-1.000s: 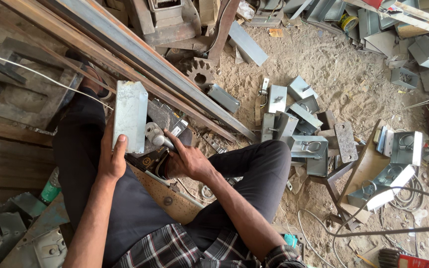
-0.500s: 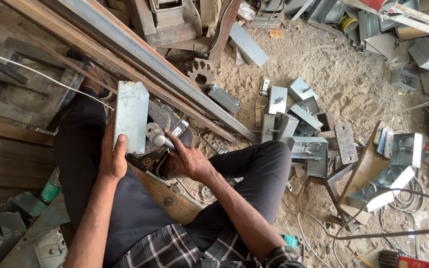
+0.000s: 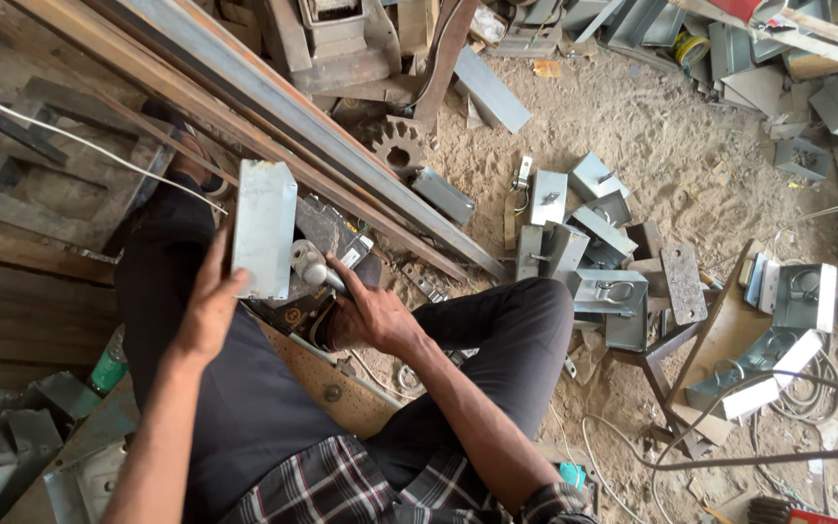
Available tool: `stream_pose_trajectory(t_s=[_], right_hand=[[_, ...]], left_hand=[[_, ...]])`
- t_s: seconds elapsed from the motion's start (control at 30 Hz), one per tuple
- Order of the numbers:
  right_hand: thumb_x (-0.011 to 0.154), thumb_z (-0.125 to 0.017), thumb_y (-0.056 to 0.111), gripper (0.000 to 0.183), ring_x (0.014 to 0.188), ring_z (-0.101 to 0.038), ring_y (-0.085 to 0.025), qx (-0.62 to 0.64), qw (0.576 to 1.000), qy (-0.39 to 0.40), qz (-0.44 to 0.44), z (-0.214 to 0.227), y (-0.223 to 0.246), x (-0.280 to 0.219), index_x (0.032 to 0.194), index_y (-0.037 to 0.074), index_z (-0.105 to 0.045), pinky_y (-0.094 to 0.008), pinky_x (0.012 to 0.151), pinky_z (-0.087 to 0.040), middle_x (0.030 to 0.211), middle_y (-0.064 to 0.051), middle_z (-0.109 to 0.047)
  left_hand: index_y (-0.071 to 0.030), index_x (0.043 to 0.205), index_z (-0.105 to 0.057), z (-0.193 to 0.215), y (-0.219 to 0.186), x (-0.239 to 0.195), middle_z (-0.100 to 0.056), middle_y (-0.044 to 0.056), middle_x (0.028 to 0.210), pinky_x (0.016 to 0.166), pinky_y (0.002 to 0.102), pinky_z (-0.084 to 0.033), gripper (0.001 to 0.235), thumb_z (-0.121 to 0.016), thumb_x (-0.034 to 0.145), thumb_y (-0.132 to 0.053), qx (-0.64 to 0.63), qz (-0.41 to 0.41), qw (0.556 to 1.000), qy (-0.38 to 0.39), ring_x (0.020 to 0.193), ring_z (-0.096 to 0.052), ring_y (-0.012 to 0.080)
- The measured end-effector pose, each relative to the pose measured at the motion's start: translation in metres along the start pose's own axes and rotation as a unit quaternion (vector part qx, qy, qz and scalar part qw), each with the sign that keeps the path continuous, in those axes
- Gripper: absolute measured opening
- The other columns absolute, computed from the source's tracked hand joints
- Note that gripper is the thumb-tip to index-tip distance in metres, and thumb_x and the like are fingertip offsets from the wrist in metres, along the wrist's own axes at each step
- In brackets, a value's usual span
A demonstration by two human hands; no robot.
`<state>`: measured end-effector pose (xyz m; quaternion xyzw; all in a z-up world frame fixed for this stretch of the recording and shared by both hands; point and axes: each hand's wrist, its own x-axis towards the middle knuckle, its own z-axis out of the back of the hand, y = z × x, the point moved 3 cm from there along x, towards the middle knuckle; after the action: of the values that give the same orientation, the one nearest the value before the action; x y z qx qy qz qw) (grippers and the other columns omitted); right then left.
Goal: The person fits metal components into a box frame and strikes them with a hammer to secure the assembly while sitting on the floor.
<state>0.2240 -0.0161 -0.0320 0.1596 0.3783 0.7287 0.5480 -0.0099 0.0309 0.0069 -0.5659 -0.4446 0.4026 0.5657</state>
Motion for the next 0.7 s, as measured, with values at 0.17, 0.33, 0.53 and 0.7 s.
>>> stream_pose_trajectory(t_s=[0.17, 0.33, 0.53, 0.7], right_hand=[[0.106, -0.053, 0.022, 0.073, 0.067, -0.069, -0.039, -0.004, 1.000, 0.001, -0.003, -0.002, 0.000, -0.006, 0.166, 0.022, -0.010, -0.053, 0.064, -0.055, 0.088, -0.022, -0.072], [0.107, -0.053, 0.023, 0.073, 0.070, -0.069, -0.040, -0.013, 1.000, -0.007, 0.014, -0.002, -0.004, -0.004, 0.166, 0.022, -0.010, -0.053, 0.066, -0.054, 0.090, -0.023, -0.071], [0.107, -0.054, 0.024, 0.074, 0.069, -0.069, -0.039, -0.018, 0.999, -0.019, 0.025, -0.005, -0.007, -0.003, 0.166, 0.023, -0.010, -0.053, 0.064, -0.054, 0.090, -0.023, -0.071], [0.106, -0.054, 0.022, 0.075, 0.069, -0.068, -0.039, 0.000, 0.997, -0.044, 0.068, -0.002, -0.008, -0.001, 0.167, 0.023, -0.010, -0.053, 0.063, -0.054, 0.089, -0.023, -0.070]], left_hand=[[-0.003, 0.160, -0.032, 0.031, -0.027, 0.025, -0.046, 0.020, 0.160, 0.132, 0.044, -0.029, 0.057, -0.026, 0.110, -0.028, 0.154, -0.088, 0.978, -0.108, 0.154, -0.042, 0.0296], [-0.020, 0.165, -0.028, 0.019, -0.072, 0.069, -0.034, 0.021, 0.168, 0.124, 0.045, -0.031, 0.094, -0.063, 0.082, 0.003, 0.737, -0.257, 0.615, 0.111, 0.154, -0.037, 0.0314], [-0.021, 0.130, -0.052, -0.004, -0.068, 0.087, -0.044, 0.009, 0.160, 0.120, 0.043, -0.033, 0.071, -0.075, 0.068, 0.005, 0.754, -0.374, 0.435, 0.320, 0.144, -0.043, 0.0256], [-0.013, 0.097, -0.060, 0.022, -0.069, 0.095, -0.066, 0.002, 0.116, 0.118, 0.036, -0.038, 0.028, -0.076, 0.081, 0.002, 0.762, -0.320, 0.416, 0.379, 0.129, -0.057, 0.0226]])
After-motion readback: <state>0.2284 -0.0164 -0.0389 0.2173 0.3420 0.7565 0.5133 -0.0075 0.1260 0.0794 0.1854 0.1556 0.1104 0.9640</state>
